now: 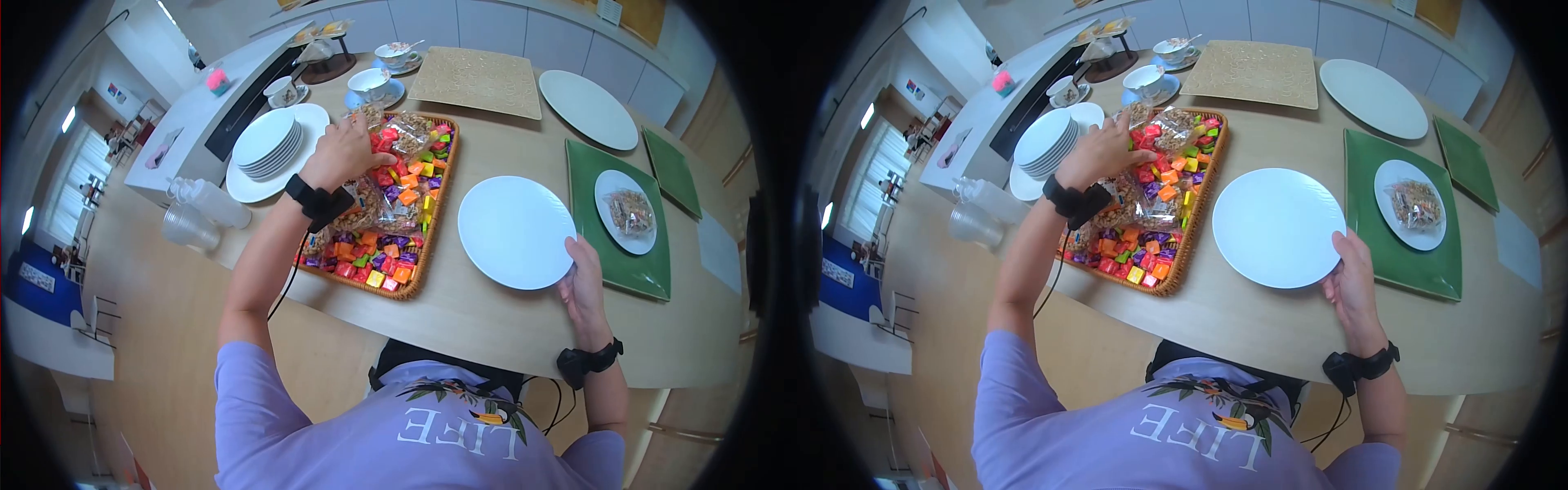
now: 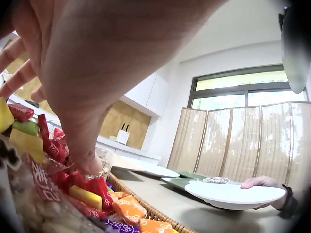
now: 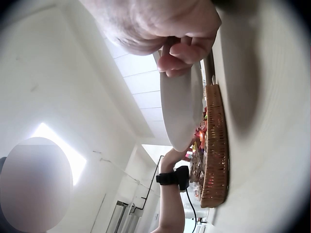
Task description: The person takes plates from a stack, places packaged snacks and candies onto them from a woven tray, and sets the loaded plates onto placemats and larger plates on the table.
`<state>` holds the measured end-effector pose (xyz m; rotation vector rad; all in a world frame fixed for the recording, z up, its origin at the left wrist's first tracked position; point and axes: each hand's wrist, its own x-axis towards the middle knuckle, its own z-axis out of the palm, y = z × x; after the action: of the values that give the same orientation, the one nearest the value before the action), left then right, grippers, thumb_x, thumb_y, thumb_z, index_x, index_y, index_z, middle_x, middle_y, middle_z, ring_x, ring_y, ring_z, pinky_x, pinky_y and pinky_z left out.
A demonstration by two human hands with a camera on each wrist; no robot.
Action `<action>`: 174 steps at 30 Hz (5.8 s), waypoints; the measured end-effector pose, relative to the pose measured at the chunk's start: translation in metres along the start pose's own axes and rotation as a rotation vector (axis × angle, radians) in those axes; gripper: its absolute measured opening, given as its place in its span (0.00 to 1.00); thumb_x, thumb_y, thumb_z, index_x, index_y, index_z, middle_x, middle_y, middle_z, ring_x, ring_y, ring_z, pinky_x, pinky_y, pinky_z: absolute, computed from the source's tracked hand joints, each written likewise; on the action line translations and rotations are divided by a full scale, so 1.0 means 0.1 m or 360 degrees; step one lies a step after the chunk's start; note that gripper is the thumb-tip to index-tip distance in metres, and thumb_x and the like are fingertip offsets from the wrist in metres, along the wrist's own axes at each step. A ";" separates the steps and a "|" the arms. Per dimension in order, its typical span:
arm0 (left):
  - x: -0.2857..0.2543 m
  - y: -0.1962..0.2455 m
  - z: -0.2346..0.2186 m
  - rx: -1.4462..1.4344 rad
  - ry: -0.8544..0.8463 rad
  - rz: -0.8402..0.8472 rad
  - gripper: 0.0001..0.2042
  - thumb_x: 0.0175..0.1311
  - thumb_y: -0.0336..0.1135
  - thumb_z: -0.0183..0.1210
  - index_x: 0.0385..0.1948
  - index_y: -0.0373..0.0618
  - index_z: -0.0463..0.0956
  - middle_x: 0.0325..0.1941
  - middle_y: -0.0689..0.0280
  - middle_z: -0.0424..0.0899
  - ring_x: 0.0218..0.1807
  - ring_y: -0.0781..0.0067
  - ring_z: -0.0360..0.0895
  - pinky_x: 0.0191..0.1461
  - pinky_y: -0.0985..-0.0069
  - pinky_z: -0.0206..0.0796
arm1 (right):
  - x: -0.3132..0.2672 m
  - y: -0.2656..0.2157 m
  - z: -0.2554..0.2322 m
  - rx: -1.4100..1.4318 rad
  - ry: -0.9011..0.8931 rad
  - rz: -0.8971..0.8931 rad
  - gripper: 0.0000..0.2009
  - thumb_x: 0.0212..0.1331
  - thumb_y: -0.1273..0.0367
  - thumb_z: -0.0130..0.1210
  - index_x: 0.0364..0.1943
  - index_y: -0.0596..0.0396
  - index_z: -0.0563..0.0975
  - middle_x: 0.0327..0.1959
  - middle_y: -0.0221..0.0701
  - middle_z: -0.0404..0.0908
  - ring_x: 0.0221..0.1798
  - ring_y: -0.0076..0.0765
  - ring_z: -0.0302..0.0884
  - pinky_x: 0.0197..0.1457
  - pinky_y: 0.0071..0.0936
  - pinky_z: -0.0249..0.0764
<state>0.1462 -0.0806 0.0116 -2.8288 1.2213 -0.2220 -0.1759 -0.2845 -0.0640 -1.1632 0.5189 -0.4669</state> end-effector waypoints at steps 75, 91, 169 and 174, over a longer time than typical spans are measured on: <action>-1.46 0.56 0.30 0.0048 -0.0011 0.0205 0.34 0.40 0.56 0.71 0.40 0.34 0.70 0.41 0.55 0.71 0.49 0.57 0.71 0.40 0.71 0.76 | -0.07 0.15 0.08 -0.0008 -0.0068 0.0109 0.17 0.69 0.61 0.44 0.49 0.63 0.71 0.27 0.28 0.78 0.14 0.12 0.67 0.08 0.10 0.58; -1.37 0.45 0.26 -0.0218 -0.0287 0.0377 0.32 0.48 0.48 0.69 0.47 0.32 0.65 0.45 0.47 0.68 0.51 0.46 0.71 0.50 0.62 0.70 | -0.09 0.12 0.10 -0.0002 -0.0058 0.0147 0.16 0.69 0.62 0.42 0.49 0.62 0.70 0.23 0.28 0.76 0.12 0.13 0.65 0.08 0.10 0.57; -1.32 0.32 0.37 -0.0259 -0.0145 0.0523 0.14 0.54 0.31 0.59 0.41 0.41 0.68 0.37 0.53 0.74 0.41 0.51 0.76 0.41 0.60 0.72 | -0.05 0.22 0.10 -0.0001 -0.0126 0.0202 0.14 0.70 0.63 0.40 0.48 0.60 0.70 0.20 0.28 0.75 0.10 0.13 0.62 0.08 0.10 0.55; -1.32 0.32 0.35 -0.0262 -0.0131 0.0528 0.15 0.54 0.31 0.59 0.41 0.42 0.68 0.39 0.54 0.74 0.42 0.51 0.77 0.42 0.59 0.72 | -0.06 0.22 0.11 -0.0011 -0.0134 0.0222 0.14 0.70 0.63 0.41 0.48 0.59 0.70 0.20 0.27 0.75 0.10 0.13 0.62 0.08 0.10 0.55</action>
<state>0.0389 -0.0065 -0.0412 -2.6714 1.7325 0.0118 -0.1720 -0.2659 -0.0810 -1.1398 0.5248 -0.2950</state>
